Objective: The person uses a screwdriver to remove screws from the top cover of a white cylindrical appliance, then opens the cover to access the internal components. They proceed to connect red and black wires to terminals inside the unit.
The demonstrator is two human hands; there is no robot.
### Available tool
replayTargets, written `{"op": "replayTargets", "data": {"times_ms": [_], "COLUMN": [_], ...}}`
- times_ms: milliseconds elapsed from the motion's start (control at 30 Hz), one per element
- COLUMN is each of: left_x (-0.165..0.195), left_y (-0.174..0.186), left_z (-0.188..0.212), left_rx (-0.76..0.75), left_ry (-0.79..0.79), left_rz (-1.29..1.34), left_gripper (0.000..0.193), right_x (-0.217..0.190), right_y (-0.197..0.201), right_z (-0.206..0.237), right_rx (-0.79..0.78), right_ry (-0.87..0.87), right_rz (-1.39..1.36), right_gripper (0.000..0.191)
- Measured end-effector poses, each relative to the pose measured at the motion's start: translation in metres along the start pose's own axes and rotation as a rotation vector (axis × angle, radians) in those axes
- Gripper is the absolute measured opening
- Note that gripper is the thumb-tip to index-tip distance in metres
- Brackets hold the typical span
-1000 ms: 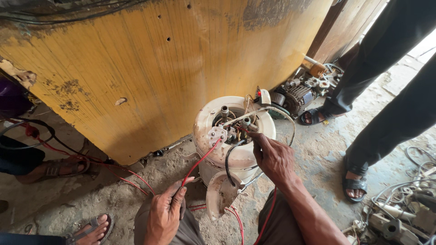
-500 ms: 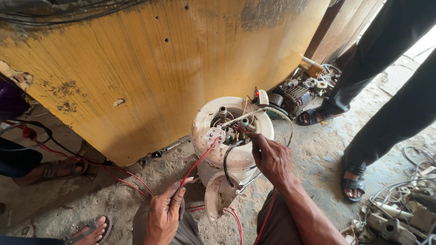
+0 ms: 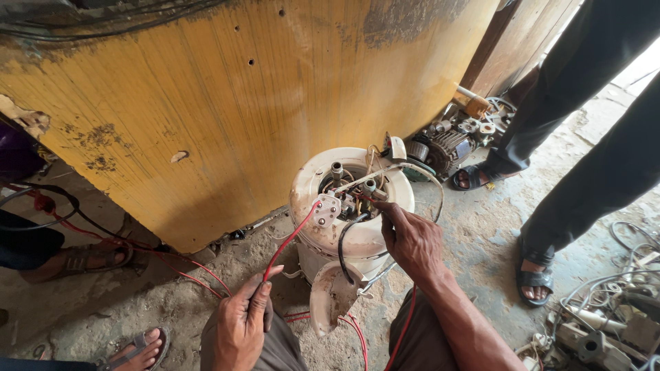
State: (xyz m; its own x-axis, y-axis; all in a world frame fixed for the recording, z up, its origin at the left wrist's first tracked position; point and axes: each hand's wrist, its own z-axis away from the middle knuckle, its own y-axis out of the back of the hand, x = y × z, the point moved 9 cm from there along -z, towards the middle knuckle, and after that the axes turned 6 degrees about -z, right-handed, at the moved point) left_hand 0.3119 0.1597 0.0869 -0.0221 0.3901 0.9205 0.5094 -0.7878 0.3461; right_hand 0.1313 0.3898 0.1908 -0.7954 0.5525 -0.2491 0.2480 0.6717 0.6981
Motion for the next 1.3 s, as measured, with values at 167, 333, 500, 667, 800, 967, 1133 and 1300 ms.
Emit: {"op": "replayTargets", "data": {"times_ms": [167,333,500,667,800,967,1133,1300], "left_x": [-0.001,-0.001,0.001,0.001,0.003,0.001,0.001,-0.004], "left_y": [0.0,0.0,0.0,-0.001,0.002,0.004,0.006,0.005], "left_z": [-0.002,0.0,0.0,0.0,-0.001,0.002,0.002,0.003], "left_rx": [-0.002,-0.011,-0.015,-0.023,-0.013,-0.024,-0.009,-0.012], "left_ry": [0.042,0.053,0.056,0.084,0.068,0.088,0.071,0.084], "left_rz": [0.015,-0.001,-0.015,-0.015,-0.024,-0.026,-0.02,0.007], "left_gripper": [0.034,0.034,0.034,0.034,0.033,0.034,0.034,0.034], "right_x": [0.001,0.004,0.003,0.001,-0.007,-0.005,-0.011,-0.011], "right_y": [0.0,-0.003,-0.003,-0.002,0.002,-0.001,0.001,0.005], "right_z": [0.0,0.0,0.0,0.0,-0.001,-0.001,0.0,0.001], "right_rx": [0.0,-0.022,-0.008,0.003,0.04,0.018,0.044,0.048], "right_ry": [0.001,-0.03,-0.015,-0.005,0.056,0.011,0.052,0.014], "right_rz": [0.007,0.024,0.019,0.017,-0.015,0.014,-0.006,0.004], "right_gripper": [0.021,0.02,0.02,0.022,0.024,0.024,0.025,0.024]}}
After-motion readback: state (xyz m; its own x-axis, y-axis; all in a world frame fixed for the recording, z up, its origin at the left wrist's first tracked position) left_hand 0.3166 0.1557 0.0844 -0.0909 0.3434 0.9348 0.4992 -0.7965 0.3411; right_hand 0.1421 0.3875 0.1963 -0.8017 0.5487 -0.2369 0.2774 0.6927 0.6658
